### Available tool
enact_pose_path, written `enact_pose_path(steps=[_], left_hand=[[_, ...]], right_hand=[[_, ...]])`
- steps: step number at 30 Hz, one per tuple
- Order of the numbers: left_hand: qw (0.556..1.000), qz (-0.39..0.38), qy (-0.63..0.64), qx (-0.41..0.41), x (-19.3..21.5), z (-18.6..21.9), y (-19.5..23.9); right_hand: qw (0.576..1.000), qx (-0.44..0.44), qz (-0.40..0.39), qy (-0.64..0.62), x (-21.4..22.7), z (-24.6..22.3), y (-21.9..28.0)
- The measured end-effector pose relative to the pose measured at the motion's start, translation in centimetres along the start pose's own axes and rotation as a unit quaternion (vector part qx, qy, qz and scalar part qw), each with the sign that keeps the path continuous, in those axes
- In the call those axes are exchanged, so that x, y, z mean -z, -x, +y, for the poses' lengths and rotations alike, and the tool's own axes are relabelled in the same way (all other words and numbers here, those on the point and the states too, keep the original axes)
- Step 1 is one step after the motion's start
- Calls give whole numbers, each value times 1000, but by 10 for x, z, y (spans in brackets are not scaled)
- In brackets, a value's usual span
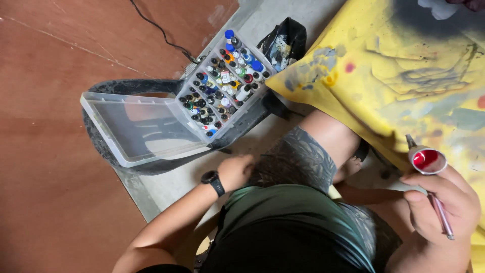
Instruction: Painting a Batman miniature using an airbrush and brushes, including selecting paints from a storage container.
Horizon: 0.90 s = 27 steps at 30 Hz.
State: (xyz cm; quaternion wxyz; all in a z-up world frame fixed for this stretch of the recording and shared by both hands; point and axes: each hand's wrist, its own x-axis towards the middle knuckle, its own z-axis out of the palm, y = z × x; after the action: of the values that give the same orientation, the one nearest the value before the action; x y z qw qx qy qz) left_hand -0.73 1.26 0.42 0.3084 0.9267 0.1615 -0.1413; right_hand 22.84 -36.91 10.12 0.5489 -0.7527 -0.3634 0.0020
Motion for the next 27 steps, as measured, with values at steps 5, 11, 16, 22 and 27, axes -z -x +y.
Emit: enact_pose_path(steps=[5, 11, 16, 22, 27], left_hand=[[942, 78, -288, 156, 8, -81, -3], [860, -38, -345, 375, 44, -95, -50], [843, -136, -263, 448, 91, -54, -73], [861, -114, -219, 445, 98, -83, -83], [865, -90, -212, 446, 124, -85, -94]], right_hand=[[998, 34, -53, 1, 6, -4, -9], [997, 24, -61, -29, 6, 7, -4], [998, 10, -53, -27, 6, -6, -6], [999, -9, -39, -21, 3, -4, 0], [999, -26, -33, -15, 0, -2, -1]])
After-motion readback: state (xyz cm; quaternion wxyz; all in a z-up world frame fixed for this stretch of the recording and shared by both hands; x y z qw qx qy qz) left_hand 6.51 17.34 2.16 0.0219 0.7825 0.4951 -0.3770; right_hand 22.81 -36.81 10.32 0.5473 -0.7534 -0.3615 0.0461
